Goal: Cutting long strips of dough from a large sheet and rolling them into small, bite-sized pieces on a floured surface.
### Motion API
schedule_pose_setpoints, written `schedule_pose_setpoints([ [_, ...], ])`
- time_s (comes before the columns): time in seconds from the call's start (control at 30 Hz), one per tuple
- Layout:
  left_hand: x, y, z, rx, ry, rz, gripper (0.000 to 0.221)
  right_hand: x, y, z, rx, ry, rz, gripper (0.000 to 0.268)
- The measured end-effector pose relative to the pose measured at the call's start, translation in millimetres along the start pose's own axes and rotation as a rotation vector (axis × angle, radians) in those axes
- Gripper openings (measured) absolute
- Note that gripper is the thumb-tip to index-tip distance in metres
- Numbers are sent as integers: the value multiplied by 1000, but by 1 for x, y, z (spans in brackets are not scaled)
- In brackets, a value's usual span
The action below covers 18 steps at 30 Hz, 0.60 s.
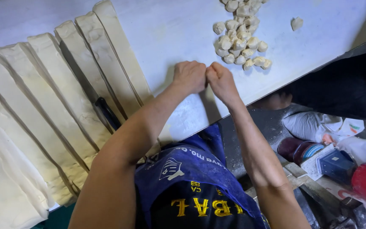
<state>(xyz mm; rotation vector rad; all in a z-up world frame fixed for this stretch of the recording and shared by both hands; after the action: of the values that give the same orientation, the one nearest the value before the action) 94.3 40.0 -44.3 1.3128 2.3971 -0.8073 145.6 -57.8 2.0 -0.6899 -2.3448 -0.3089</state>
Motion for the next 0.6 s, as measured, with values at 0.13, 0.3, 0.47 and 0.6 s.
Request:
schedule_pose_setpoints([
  [0.13, 61, 43, -21, 71, -119, -304, 36, 162, -58, 11, 469, 387, -227, 19],
  [0.3, 41, 7, -56, 26, -129, -456, 59, 80, -6, -41, 162, 432, -336, 19],
  [0.47, -19, -52, -52, 131, -591, 32, 52, 0, -15, -38, -96, 130, -33, 44],
  [0.6, -13, -70, -61, -110, -576, 103, 42, 37, -29, -13, -147, 339, 57, 38],
])
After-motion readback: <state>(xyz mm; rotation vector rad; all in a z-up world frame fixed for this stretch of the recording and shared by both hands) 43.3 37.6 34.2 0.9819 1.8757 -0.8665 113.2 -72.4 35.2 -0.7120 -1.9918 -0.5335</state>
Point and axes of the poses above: each hand's wrist, its own y-axis towards the middle knuckle, its own z-axis out of the palm, x = y × z, the point moved 8 cm from there along y, towards the middle knuckle, and after that the axes turned 15 degrees about -z, right-handed, at the moved point
